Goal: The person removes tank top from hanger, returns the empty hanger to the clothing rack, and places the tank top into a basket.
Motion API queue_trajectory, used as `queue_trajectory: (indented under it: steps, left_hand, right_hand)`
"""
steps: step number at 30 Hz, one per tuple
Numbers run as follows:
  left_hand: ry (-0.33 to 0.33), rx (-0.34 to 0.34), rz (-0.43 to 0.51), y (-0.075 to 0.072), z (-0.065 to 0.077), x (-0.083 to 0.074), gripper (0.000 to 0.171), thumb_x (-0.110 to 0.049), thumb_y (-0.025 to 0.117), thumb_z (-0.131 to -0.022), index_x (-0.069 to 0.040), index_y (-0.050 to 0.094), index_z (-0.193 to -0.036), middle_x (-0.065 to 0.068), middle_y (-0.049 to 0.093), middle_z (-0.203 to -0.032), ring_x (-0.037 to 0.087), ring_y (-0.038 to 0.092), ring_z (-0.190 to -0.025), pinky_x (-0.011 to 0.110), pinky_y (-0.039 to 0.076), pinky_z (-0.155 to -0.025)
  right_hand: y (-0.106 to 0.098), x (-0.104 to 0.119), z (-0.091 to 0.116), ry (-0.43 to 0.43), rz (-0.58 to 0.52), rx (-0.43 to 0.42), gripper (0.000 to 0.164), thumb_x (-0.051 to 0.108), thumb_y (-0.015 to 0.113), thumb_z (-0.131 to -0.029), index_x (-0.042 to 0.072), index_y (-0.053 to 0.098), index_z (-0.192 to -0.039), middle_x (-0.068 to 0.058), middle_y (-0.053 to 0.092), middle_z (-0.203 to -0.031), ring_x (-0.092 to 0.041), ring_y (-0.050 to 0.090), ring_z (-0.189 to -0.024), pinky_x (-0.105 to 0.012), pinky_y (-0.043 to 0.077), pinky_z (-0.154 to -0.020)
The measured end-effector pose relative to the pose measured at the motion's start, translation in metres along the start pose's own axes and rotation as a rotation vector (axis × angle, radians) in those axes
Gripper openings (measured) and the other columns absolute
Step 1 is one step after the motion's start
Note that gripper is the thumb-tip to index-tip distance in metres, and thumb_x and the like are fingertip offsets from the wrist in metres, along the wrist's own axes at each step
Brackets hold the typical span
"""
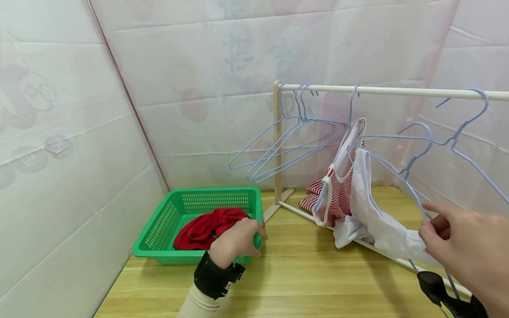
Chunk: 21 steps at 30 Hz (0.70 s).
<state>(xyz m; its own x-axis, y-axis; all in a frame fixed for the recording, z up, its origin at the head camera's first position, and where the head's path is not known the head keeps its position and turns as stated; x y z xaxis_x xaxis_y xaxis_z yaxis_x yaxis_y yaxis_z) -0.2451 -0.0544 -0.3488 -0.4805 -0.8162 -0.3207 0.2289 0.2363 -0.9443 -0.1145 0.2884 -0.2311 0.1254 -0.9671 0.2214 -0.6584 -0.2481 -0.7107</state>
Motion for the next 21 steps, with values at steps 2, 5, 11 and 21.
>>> queue_trajectory:
  steps: [2,5,11,21]
  left_hand:
    - [-0.001,0.001,-0.001,0.0,0.0,0.0,0.034,-0.014,0.092,-0.077,-0.015,0.082,-0.109,0.007,0.066,-0.141,0.027,0.064,-0.122,0.032,0.059,-0.087]
    - [-0.006,0.006,0.007,0.0,0.0,0.0,0.034,-0.013,0.091,-0.077,-0.015,0.081,-0.11,0.008,0.066,-0.142,0.028,0.063,-0.123,0.033,0.059,-0.088]
    - [-0.019,0.01,0.013,0.0,-0.001,0.001,0.034,-0.013,0.092,-0.077,-0.015,0.081,-0.109,0.008,0.066,-0.141,0.027,0.063,-0.124,0.033,0.059,-0.088]
    - [-0.011,0.004,0.014,0.0,-0.001,0.002,0.034,-0.013,0.092,-0.076,-0.015,0.082,-0.108,0.008,0.066,-0.141,0.027,0.064,-0.122,0.032,0.059,-0.087]
  right_hand:
    - [0.0,0.0,0.003,-0.009,0.016,0.0,0.027,0.009,0.062,-0.079,-0.008,0.074,-0.098,0.0,0.068,-0.06,0.025,0.029,-0.053,-0.022,0.026,-0.049]
    - [0.001,0.0,0.01,-0.012,0.017,-0.007,0.022,0.009,0.062,-0.08,-0.003,0.074,-0.093,0.003,0.066,-0.06,0.023,0.03,-0.053,-0.021,0.026,-0.049]
    - [0.01,-0.009,0.029,-0.002,-0.109,-0.026,0.017,-0.003,0.065,-0.078,-0.003,0.071,-0.094,0.0,0.067,-0.06,0.03,0.035,-0.053,-0.009,0.03,-0.045]
    - [0.019,-0.022,0.061,-0.069,-0.279,0.03,0.025,-0.015,0.063,-0.081,-0.006,0.069,-0.103,0.031,0.054,-0.063,0.023,0.045,-0.051,-0.005,0.038,-0.039]
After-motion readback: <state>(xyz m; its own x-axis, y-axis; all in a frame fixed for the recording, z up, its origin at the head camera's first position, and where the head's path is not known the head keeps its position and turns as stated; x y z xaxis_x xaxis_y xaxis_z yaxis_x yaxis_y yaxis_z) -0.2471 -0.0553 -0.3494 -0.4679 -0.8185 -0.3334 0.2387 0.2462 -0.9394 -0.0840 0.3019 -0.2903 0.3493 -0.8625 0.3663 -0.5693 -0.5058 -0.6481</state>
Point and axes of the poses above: each hand's wrist, its own z-axis away from the middle knuckle, its own y-axis out of the palm, x = y × z, the point moved 5 cm from there along -z, towards the middle knuckle
